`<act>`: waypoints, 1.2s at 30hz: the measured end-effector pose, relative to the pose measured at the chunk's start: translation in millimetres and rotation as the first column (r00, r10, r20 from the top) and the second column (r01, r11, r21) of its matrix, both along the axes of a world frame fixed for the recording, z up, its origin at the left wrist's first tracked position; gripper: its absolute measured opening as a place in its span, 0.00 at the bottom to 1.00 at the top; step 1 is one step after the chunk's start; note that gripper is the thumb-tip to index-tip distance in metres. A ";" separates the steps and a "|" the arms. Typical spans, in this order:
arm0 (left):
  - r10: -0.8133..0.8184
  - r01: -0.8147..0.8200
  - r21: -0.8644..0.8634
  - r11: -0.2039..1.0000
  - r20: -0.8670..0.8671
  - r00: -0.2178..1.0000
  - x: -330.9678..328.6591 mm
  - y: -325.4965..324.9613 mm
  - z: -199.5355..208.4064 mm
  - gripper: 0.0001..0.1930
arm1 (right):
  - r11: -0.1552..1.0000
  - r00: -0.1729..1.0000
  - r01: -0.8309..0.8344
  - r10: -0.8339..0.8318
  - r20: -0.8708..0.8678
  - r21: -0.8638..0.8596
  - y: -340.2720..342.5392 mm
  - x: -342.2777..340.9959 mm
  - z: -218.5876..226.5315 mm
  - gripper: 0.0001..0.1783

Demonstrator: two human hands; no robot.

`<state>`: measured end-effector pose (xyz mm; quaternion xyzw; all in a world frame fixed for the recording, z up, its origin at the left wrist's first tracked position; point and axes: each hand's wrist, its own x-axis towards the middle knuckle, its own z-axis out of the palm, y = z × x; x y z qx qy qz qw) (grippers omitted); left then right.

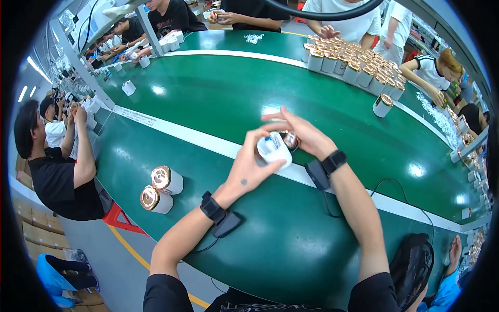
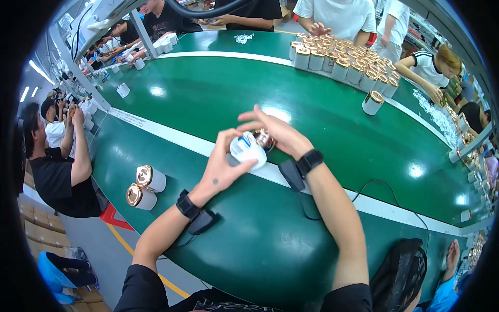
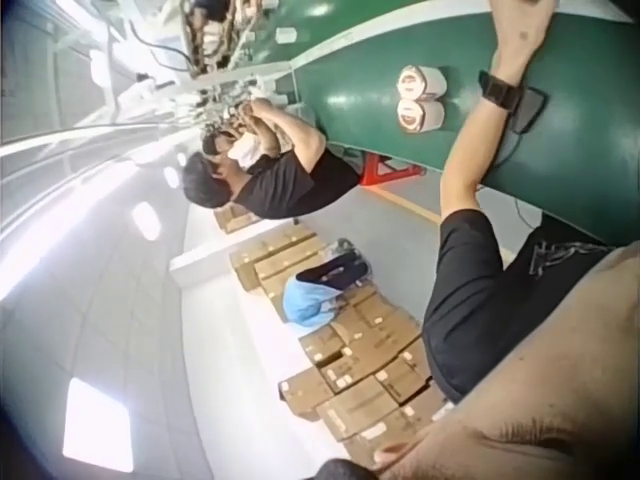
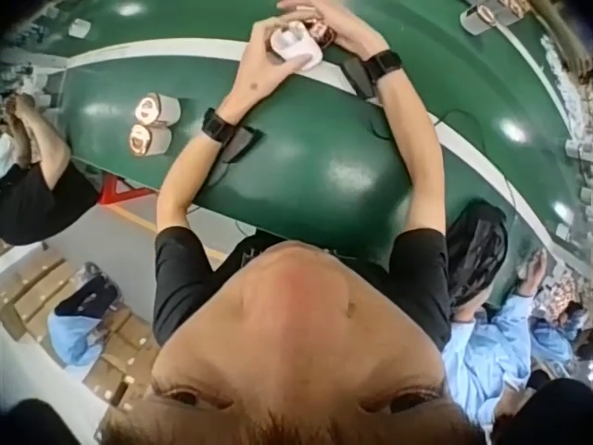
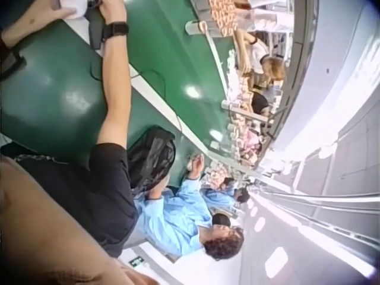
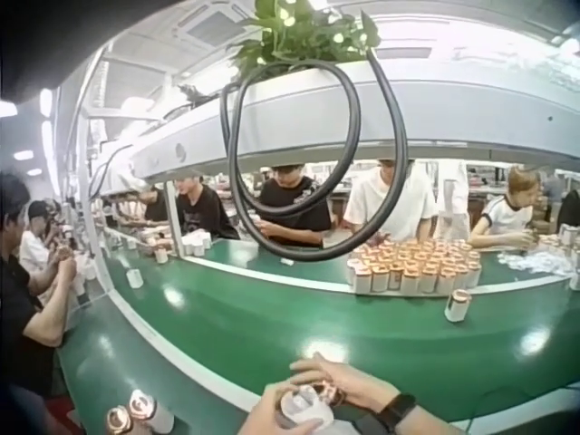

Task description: The person assembles electronic devices by inserting internal components into a white base and snapping a gold-rimmed top into place. They repeat this process multiple times, picking up parts and setting finished units aside on the green assembly line.

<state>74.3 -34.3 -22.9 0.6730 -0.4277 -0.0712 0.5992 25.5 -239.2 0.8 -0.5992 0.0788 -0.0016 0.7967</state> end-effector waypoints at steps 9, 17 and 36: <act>-0.141 0.087 0.168 0.982 0.343 0.929 -29.8 23.3 4.0 0.38 | 0.941 0.981 -0.170 0.189 0.035 -0.292 11.9 -99.3 1.2 0.23; -0.212 0.176 0.199 0.964 0.173 0.962 -33.2 27.2 4.7 0.38 | 0.853 0.973 0.094 0.030 0.227 -0.514 25.2 -105.0 -16.5 0.25; -0.295 0.264 0.206 0.942 0.141 0.945 -28.7 34.9 -1.3 0.35 | 0.841 0.998 0.049 -0.016 0.066 -0.538 41.8 -118.9 10.7 0.30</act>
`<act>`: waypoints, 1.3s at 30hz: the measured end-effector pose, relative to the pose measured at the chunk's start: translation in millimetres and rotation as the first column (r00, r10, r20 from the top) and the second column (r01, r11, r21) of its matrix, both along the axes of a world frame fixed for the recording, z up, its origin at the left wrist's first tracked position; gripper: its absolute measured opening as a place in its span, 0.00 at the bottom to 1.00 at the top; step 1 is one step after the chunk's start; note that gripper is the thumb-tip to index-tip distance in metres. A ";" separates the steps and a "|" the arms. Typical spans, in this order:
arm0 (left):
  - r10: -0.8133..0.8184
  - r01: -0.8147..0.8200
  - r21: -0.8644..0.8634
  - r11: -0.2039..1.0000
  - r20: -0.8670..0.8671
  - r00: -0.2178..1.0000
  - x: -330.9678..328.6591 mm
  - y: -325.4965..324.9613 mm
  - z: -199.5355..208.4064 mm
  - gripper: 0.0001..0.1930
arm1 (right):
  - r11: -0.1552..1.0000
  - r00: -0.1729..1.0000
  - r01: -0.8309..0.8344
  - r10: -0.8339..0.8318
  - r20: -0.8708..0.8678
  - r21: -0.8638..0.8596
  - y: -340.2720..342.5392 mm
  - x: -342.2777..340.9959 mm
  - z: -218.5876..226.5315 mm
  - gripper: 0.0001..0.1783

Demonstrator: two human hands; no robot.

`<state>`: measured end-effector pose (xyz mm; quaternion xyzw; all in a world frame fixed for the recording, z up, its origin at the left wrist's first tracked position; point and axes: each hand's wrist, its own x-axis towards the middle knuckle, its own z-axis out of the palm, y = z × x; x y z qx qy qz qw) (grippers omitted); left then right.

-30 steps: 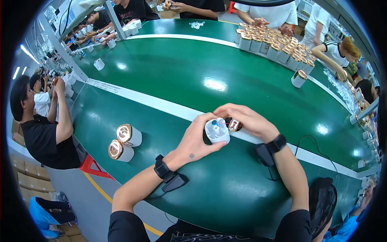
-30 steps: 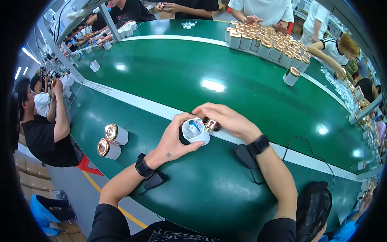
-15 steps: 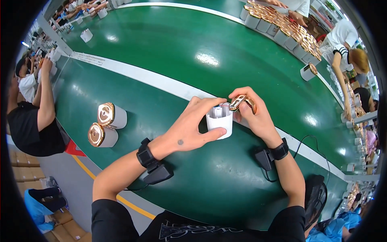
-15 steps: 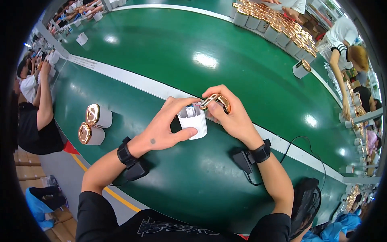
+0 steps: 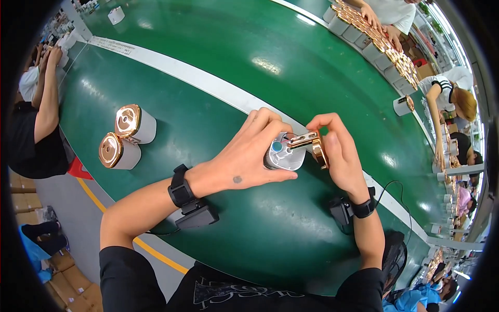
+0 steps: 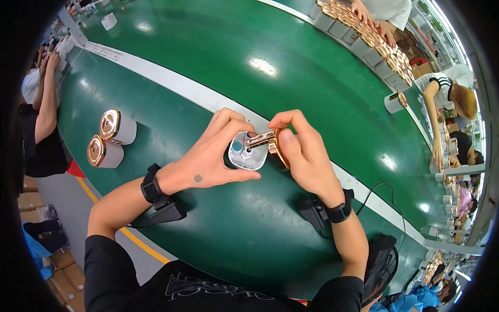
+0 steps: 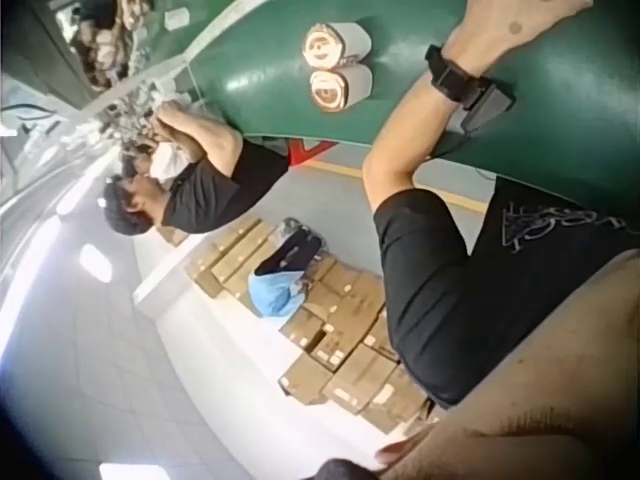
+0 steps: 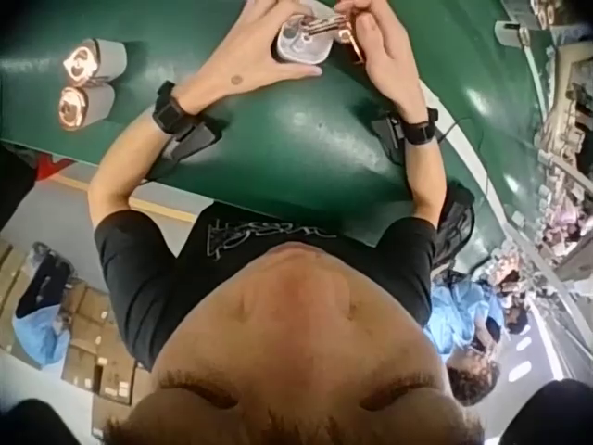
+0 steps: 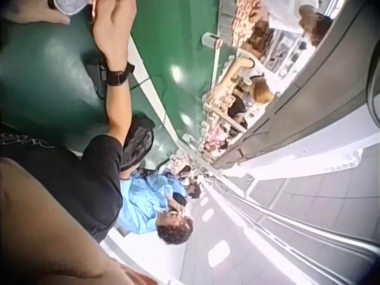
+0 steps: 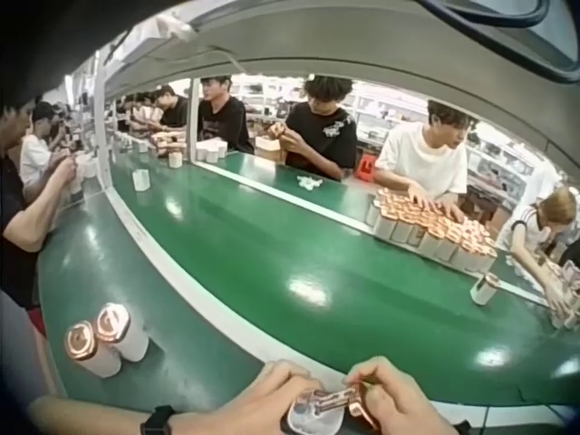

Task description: The person assembles electronic devices by inserting internal components into a white base and snapping a gold-rimmed top into place. They repeat this process multiple times, picking up parts and setting finished units aside on the green assembly line.

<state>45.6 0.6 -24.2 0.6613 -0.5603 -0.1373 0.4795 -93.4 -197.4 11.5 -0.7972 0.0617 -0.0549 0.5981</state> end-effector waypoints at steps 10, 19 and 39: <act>0.106 -0.093 -0.076 0.993 0.192 0.976 -5.8 3.1 -2.2 0.34 | 0.962 0.988 -0.149 0.154 0.005 -0.231 3.3 -2.6 20.0 0.36; 0.114 -0.100 -0.070 0.993 0.249 0.962 -5.4 6.0 0.0 0.34 | 0.998 0.982 0.058 -0.059 -0.177 -0.009 22.6 -5.3 34.1 0.34; 0.110 -0.105 -0.069 0.992 0.075 0.991 -15.2 6.6 -1.2 0.34 | 0.991 0.988 0.118 -0.110 0.107 -0.069 37.1 -6.5 13.3 0.36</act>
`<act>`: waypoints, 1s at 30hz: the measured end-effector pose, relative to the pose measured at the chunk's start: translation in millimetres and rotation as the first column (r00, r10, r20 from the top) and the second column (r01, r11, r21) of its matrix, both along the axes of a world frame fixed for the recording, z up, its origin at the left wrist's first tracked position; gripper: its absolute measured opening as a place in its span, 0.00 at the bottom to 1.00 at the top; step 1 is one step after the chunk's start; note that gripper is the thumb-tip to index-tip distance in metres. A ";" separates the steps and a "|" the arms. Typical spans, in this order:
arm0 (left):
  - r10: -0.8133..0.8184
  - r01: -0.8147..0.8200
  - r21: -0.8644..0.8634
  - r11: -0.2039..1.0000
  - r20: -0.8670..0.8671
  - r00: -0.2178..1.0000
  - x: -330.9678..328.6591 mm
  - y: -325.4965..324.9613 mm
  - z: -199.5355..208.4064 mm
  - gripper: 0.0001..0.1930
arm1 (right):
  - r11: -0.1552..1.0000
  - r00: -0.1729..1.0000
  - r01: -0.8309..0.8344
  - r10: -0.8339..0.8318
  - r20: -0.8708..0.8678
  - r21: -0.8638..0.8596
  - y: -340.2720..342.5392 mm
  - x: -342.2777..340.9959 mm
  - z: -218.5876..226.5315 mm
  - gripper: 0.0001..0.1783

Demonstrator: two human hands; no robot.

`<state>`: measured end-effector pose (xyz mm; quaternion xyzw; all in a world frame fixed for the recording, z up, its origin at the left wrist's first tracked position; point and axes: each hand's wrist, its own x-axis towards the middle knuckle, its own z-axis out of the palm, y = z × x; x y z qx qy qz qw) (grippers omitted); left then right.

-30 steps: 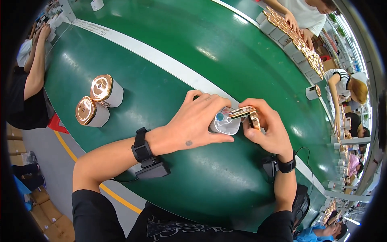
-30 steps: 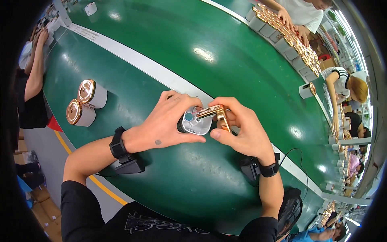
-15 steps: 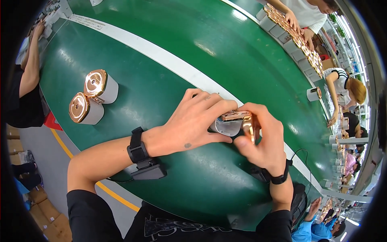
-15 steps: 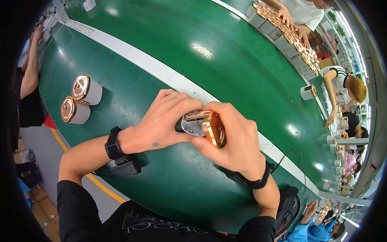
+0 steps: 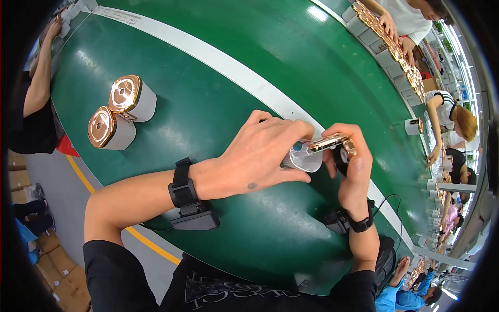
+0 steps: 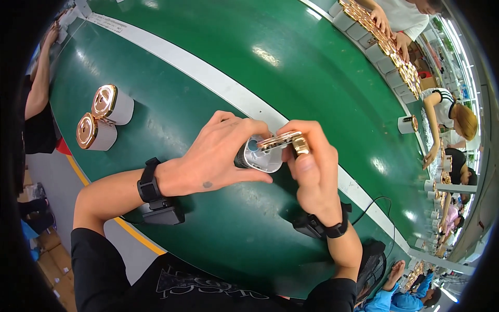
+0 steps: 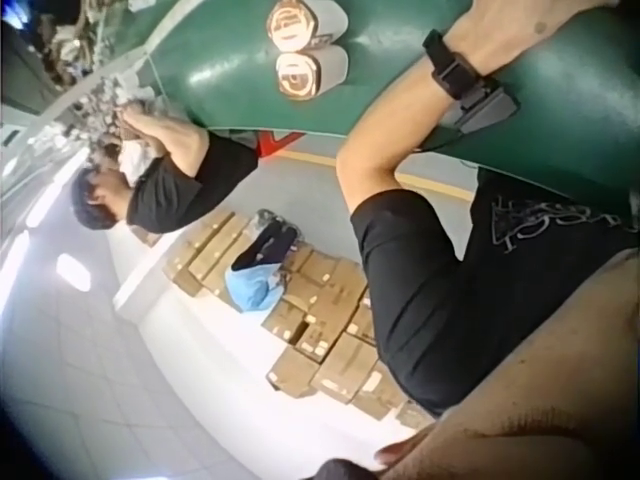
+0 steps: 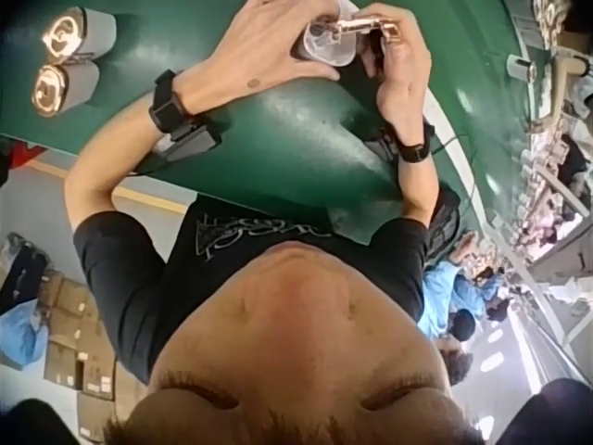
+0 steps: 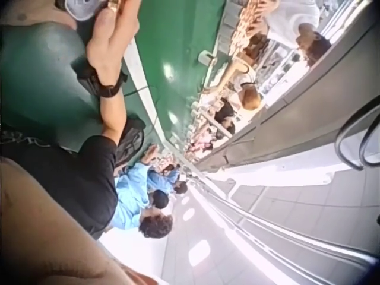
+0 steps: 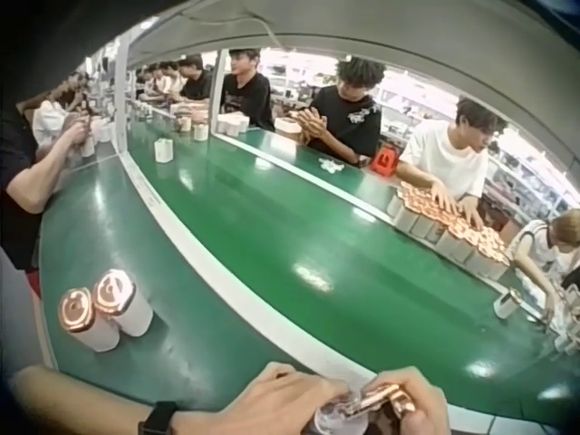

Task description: The person assembles electronic devices by inserting internal components into a white base and snapping a gold-rimmed top into place. They repeat this process multiple times, picking up parts and setting finished units aside on the green assembly line.

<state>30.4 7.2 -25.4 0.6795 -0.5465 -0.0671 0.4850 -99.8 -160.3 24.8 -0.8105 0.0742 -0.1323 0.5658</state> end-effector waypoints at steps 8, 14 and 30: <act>0.006 0.003 -0.054 0.999 0.158 0.987 0.7 -2.1 -1.8 0.29 | 0.996 0.992 0.084 -0.084 -0.095 -0.007 -13.8 3.7 6.8 0.33; -0.016 0.035 -0.071 0.997 0.257 0.966 5.2 0.8 -4.9 0.33 | 0.980 0.981 0.115 -0.138 -0.137 -0.166 -17.8 11.3 6.3 0.31; -0.138 0.163 0.244 0.956 -0.117 0.983 16.8 -1.7 -0.2 0.38 | 0.909 0.997 0.010 -0.040 -0.064 -0.416 -16.6 12.2 6.3 0.31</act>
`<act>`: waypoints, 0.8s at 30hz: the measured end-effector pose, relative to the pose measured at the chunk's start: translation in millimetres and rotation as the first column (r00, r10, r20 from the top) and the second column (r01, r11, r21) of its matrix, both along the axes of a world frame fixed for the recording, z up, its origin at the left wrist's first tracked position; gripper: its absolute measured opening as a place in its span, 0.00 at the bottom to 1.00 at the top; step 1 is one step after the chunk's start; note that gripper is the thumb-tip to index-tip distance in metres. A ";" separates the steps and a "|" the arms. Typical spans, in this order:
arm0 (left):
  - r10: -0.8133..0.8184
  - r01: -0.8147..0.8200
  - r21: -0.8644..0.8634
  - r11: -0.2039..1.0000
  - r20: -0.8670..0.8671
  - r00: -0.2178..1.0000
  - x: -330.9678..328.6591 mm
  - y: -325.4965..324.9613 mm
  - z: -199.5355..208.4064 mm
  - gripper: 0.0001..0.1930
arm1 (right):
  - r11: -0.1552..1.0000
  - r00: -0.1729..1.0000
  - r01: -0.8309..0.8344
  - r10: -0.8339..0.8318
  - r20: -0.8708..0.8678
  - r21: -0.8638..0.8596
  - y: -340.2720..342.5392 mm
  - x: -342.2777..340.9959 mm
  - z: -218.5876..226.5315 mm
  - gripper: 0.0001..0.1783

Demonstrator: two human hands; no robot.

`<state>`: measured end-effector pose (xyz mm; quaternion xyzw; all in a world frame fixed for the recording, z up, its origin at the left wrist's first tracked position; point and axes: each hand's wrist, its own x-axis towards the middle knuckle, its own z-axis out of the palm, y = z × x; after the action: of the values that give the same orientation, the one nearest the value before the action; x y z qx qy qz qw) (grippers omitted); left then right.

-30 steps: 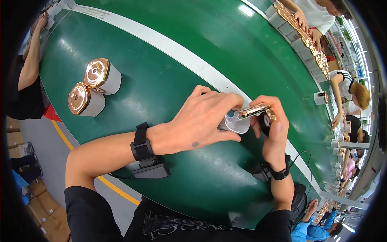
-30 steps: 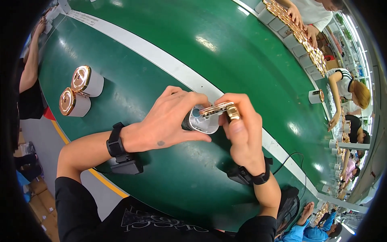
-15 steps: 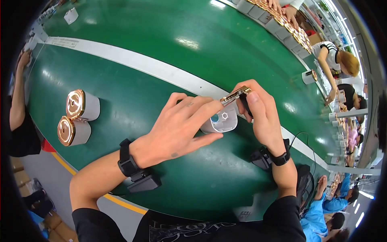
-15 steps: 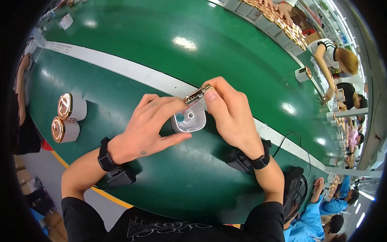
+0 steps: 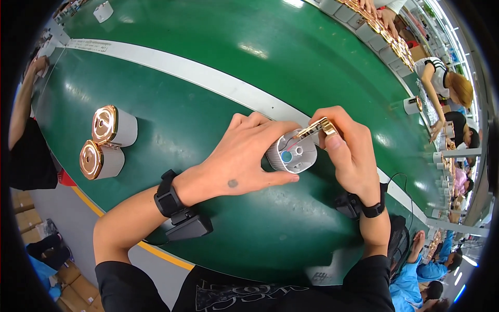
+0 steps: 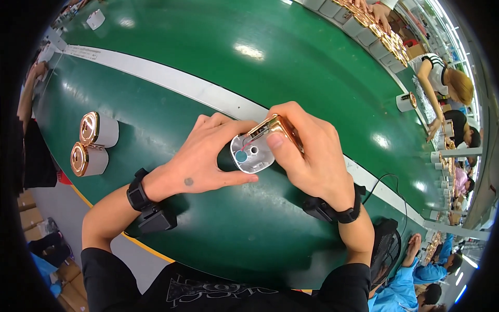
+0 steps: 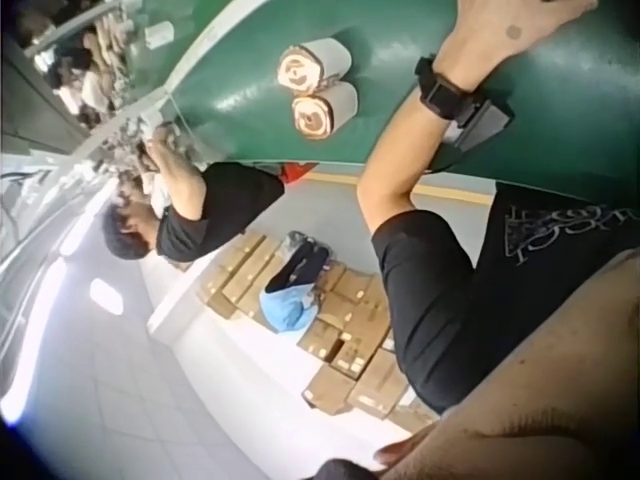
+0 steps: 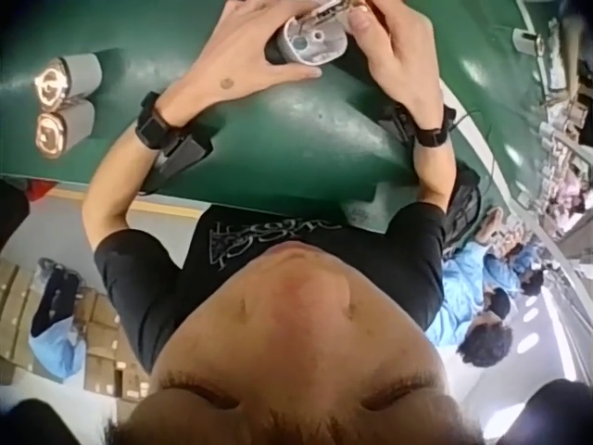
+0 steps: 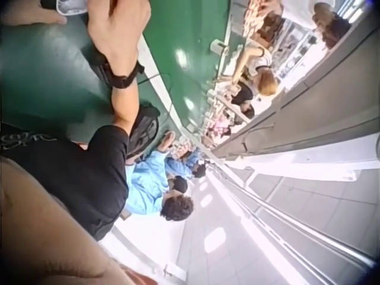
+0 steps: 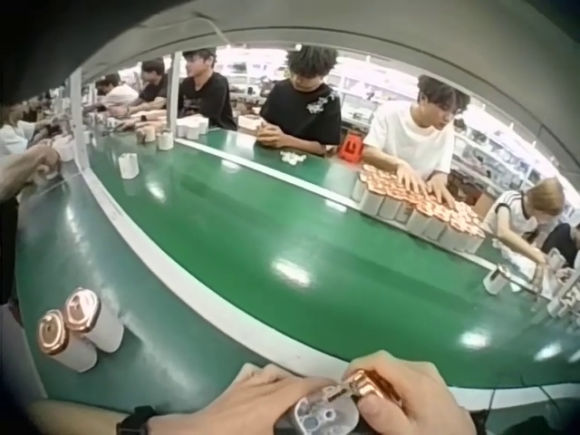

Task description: The person assembles electronic devices by inserting internal components into a white base and snapping a gold-rimmed top into place. They repeat this process multiple times, picking up parts and setting finished units aside on the green assembly line.

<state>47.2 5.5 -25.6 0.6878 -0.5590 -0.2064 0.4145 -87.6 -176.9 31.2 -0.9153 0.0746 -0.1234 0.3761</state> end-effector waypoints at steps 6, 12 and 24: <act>0.053 -0.062 -0.129 0.990 -0.070 0.996 0.7 2.5 -4.8 0.34 | 0.920 0.985 0.117 -0.059 -0.162 0.375 -4.2 4.2 2.2 0.32; 0.119 -0.066 -0.262 0.963 0.190 0.975 -2.5 -0.7 -12.1 0.30 | 0.884 0.966 0.218 -0.135 -0.221 0.414 -1.8 6.4 -2.2 0.37; 0.208 -0.107 -0.242 0.964 0.446 0.870 -5.6 1.7 -11.1 0.31 | 0.963 0.984 0.162 -0.140 0.111 -0.215 7.2 4.6 -8.1 0.17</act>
<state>41.6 7.3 -36.6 0.7132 -0.6026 0.0600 0.3530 -83.0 -169.8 23.0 -0.9365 0.1120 -0.2024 0.2636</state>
